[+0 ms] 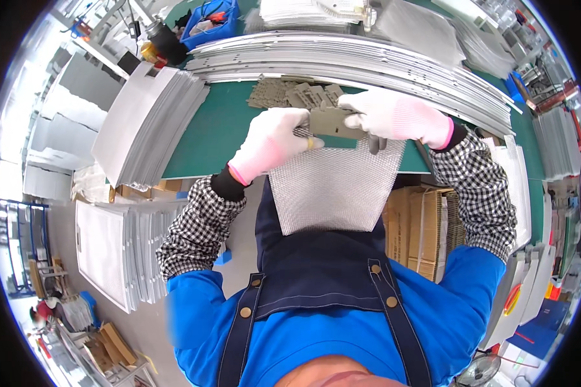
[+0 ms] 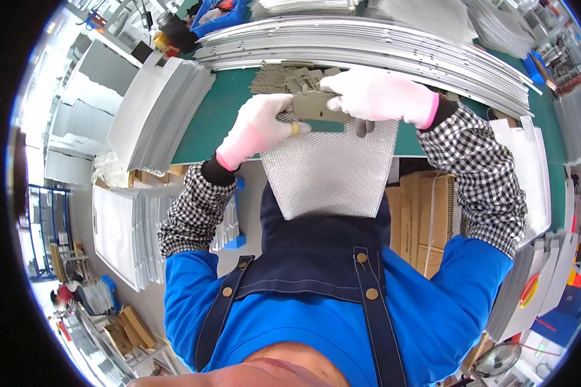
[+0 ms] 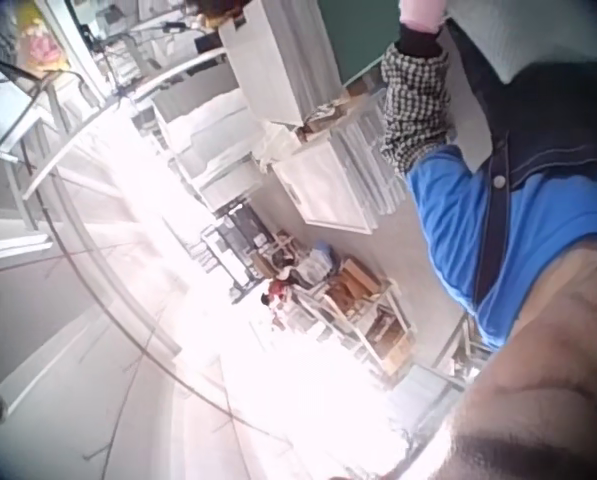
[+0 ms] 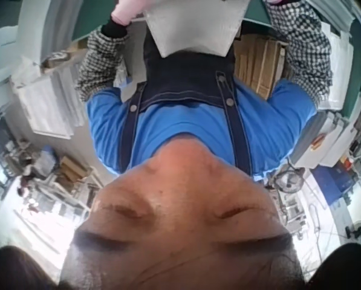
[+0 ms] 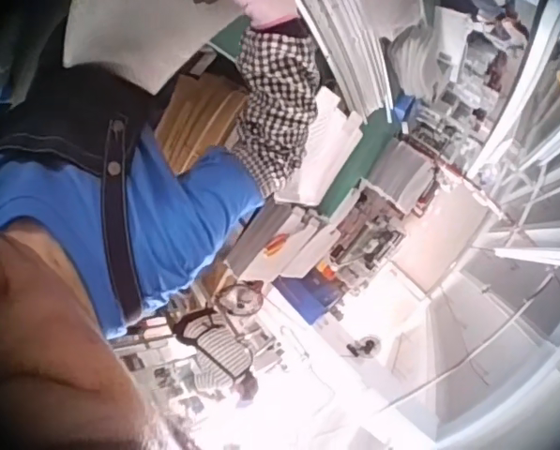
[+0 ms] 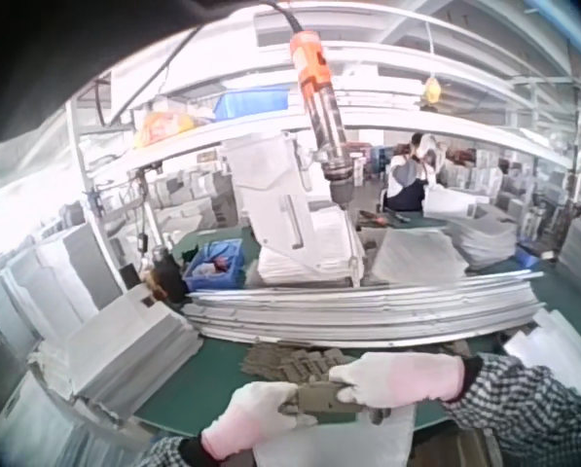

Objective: The person assembles rectangular air filters by hand at a factory workstation. They pick up a mesh filter, place it into a white frame, and use a hammer to tap the frame into place. The person then uses a handheld device to inspect the assembled unit before stacking it with others.

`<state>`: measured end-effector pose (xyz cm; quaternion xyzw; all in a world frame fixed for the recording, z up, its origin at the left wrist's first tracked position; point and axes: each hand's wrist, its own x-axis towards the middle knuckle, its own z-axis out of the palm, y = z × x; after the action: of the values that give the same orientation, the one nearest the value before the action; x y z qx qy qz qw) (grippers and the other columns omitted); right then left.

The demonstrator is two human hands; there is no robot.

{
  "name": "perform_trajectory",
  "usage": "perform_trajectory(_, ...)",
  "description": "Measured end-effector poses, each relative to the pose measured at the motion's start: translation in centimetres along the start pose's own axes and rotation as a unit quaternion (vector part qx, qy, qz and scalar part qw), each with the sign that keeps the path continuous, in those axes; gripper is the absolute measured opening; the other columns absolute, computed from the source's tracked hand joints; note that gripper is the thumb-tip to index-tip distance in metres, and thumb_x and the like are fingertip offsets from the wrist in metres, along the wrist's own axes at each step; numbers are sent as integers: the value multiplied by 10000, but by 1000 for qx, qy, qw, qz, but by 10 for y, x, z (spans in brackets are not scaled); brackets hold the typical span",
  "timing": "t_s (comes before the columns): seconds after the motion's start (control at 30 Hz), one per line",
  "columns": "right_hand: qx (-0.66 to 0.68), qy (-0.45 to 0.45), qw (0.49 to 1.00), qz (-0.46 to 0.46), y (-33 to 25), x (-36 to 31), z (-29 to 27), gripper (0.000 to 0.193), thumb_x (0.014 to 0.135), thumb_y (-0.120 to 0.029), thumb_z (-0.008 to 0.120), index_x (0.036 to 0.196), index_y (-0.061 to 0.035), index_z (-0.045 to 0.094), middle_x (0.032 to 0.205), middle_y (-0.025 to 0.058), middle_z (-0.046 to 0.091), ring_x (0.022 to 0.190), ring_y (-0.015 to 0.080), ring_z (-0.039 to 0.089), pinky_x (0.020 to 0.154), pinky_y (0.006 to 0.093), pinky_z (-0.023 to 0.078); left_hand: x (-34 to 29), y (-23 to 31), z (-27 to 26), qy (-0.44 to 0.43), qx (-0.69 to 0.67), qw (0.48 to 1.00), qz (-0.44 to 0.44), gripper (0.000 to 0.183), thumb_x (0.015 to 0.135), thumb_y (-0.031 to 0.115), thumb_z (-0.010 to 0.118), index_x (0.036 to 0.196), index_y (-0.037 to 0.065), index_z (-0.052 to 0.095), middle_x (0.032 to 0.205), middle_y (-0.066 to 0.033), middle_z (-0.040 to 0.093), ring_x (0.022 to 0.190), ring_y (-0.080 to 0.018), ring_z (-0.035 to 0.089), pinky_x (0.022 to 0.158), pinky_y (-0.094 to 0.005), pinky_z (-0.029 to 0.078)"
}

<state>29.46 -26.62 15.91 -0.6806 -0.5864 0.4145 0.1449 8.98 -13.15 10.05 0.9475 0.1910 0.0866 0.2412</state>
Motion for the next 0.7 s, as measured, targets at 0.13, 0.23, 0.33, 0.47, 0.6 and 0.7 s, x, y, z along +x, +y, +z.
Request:
perform_trajectory(0.13,-143,-11,990,6,-24,7,-6,399,971,-201,585,1315,-1,550,978,173,680,622,208,701,583,327,574,2,0,0,-8,29,999,-14,505,728,420,856,1047,56,711,885,-144,716,847,-312,706,755,-396,544)
perform_trajectory(0.23,-250,104,952,-145,21,31,-4,396,918,-200,642,1265,-18,590,945,162,708,744,255,704,702,377,568,5,-2,7,60,-35,997,18,529,757,332,864,1154,41,672,882,-120,714,780,-255,700,726,-354,544)
perform_trajectory(0.33,-152,102,978,-104,27,24,-5,524,852,-199,707,1336,-40,586,1068,201,704,984,313,683,873,407,534,4,-20,8,82,-135,987,8,460,829,186,812,1223,37,627,889,-93,707,761,-184,680,712,-315,536)
perform_trajectory(0.47,-173,94,978,-75,54,23,2,588,843,-179,695,1399,-43,562,1066,199,710,962,321,689,862,395,538,7,-31,11,55,-188,981,5,351,899,74,707,1235,76,605,868,-88,697,802,-178,690,761,-336,549)
perform_trajectory(0.6,-207,86,970,-91,69,25,0,520,867,-186,673,1367,-66,600,1017,191,714,940,319,690,850,403,536,12,-33,17,67,-184,980,46,263,907,-19,673,1164,32,646,931,-83,706,812,-136,673,733,-284,533)
perform_trajectory(0.7,-169,14,984,-52,53,24,-6,466,877,-190,667,1318,-45,628,1014,193,709,942,312,688,849,403,533,11,-41,25,96,-133,979,121,199,902,-25,667,1093,30,668,929,-87,692,843,-186,685,757,-297,540)
